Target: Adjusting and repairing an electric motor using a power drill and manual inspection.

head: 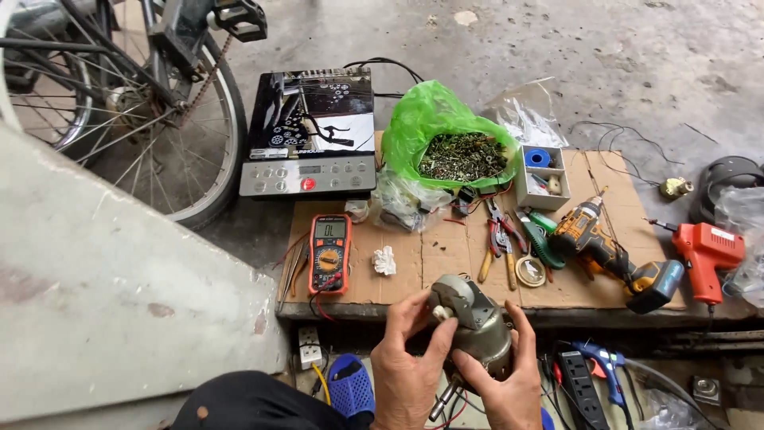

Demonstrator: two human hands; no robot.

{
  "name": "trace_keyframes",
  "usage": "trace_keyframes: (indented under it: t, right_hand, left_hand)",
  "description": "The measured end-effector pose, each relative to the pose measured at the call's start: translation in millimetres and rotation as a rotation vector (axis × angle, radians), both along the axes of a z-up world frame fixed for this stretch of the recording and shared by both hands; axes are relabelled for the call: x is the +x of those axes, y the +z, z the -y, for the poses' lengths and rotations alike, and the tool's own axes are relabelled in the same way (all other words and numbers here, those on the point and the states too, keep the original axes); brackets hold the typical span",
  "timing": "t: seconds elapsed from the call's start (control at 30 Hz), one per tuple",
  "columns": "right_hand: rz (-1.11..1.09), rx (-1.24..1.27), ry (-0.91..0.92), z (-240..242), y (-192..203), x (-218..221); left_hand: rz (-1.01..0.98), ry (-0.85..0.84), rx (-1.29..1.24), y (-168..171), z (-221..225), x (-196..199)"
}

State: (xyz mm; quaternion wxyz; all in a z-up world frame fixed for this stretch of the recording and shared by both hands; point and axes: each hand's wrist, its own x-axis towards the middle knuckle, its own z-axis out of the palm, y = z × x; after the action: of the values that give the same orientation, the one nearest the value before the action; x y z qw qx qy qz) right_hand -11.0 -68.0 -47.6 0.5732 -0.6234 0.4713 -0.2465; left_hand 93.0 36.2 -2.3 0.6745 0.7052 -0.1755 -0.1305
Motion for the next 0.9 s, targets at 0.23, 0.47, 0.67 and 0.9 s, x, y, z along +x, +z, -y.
trace_keyframes:
  t: [0.23, 0.47, 0.67, 0.9]
  right_hand:
    - [0.067, 0.064, -0.059, -17, 18, -5]
    - [0.011, -0.066, -0.031, -18, 16, -10]
    - [-0.038, -0.199, -0.008, -16, 12, -10]
    - [-0.068, -0.242, 0.002, -15, 12, -8]
  left_hand:
    - [0.296, -0.023, 0.056, 5, -11, -8]
    - [0.262, -0.032, 0.023, 2, -8, -12]
    - [0.123, -0.038, -0.013, -7, -3, -11]
    - [0.06, -0.071, -0.042, -11, -2, -10]
